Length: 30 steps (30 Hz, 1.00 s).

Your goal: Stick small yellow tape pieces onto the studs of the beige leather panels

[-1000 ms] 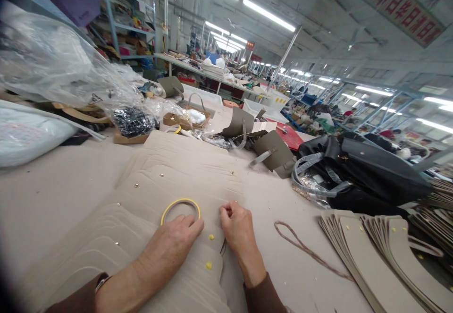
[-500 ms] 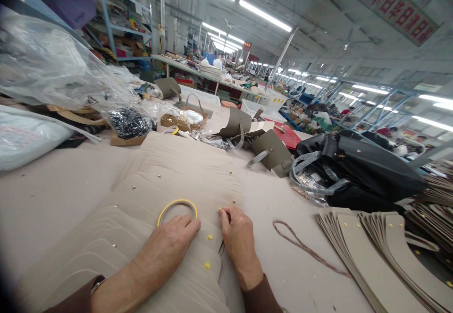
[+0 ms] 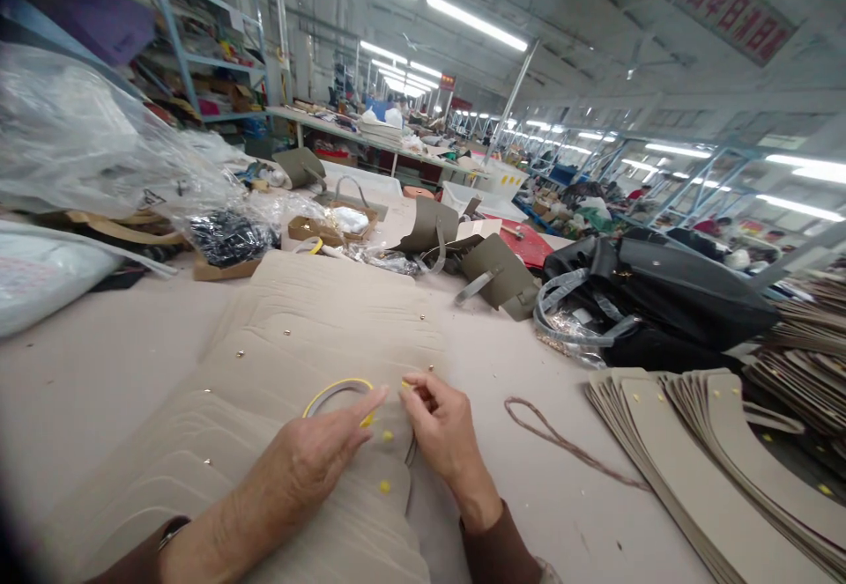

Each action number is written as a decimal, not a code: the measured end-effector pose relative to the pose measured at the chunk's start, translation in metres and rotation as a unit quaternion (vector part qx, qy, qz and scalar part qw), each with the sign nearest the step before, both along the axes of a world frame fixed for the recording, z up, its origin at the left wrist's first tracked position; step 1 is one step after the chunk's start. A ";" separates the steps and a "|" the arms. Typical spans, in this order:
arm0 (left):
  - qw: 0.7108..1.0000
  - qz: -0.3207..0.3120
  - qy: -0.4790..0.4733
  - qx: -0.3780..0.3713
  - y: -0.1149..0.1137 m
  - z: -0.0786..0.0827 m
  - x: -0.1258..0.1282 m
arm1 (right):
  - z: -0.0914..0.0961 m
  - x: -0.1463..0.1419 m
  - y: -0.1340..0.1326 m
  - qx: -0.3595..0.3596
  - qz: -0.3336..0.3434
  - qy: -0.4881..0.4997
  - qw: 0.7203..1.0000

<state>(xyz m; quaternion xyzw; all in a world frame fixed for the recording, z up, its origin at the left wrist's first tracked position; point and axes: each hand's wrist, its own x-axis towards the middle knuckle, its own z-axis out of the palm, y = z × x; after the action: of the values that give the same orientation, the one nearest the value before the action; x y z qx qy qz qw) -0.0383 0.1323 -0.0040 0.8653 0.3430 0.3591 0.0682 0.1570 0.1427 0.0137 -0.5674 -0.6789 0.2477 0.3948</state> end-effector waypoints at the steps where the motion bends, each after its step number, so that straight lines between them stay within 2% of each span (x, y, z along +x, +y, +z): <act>1: 1.000 0.001 -0.011 0.013 0.000 0.000 0.000 | 0.003 0.000 -0.004 -0.005 0.029 0.029 0.999; 4: 0.999 0.016 -0.017 0.039 0.001 0.001 0.001 | 0.011 -0.005 -0.014 0.031 0.107 0.034 0.993; 8: 0.999 0.028 -0.003 0.047 0.000 0.000 0.003 | 0.010 -0.014 -0.017 0.099 0.144 -0.023 0.984; 11: 0.999 0.018 0.002 0.038 0.000 -0.002 0.003 | 0.003 -0.017 -0.016 0.140 0.136 -0.060 0.979; 16: 0.996 0.009 0.028 -0.080 0.000 0.006 -0.001 | -0.003 -0.020 -0.019 0.165 0.081 -0.091 0.979; 18: 0.993 0.018 0.050 -0.102 0.000 0.010 -0.002 | -0.001 -0.023 -0.022 0.143 0.061 -0.075 0.985; 20: 0.992 0.028 0.073 -0.101 -0.001 0.013 -0.001 | 0.003 -0.028 -0.024 0.091 0.035 -0.032 0.995; 22: 0.992 0.039 0.084 -0.080 -0.004 0.015 0.000 | 0.006 -0.031 -0.023 -0.006 0.007 0.045 0.999; 25: 0.995 0.040 0.081 -0.034 -0.010 0.020 0.004 | 0.006 -0.028 -0.016 -0.133 -0.032 0.172 0.976; 28: 0.994 0.048 0.100 -0.023 -0.009 0.027 0.006 | 0.001 -0.014 -0.006 -0.165 -0.090 0.232 0.954; 30: 0.985 0.082 0.145 -0.048 -0.001 0.031 0.007 | -0.005 -0.004 -0.001 -0.162 -0.111 0.230 0.953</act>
<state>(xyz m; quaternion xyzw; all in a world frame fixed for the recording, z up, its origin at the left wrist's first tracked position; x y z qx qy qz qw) -0.0311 0.1309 0.0273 0.8728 0.4361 0.2171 0.0293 0.1530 0.1416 0.0089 -0.6231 -0.4529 0.4325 0.4685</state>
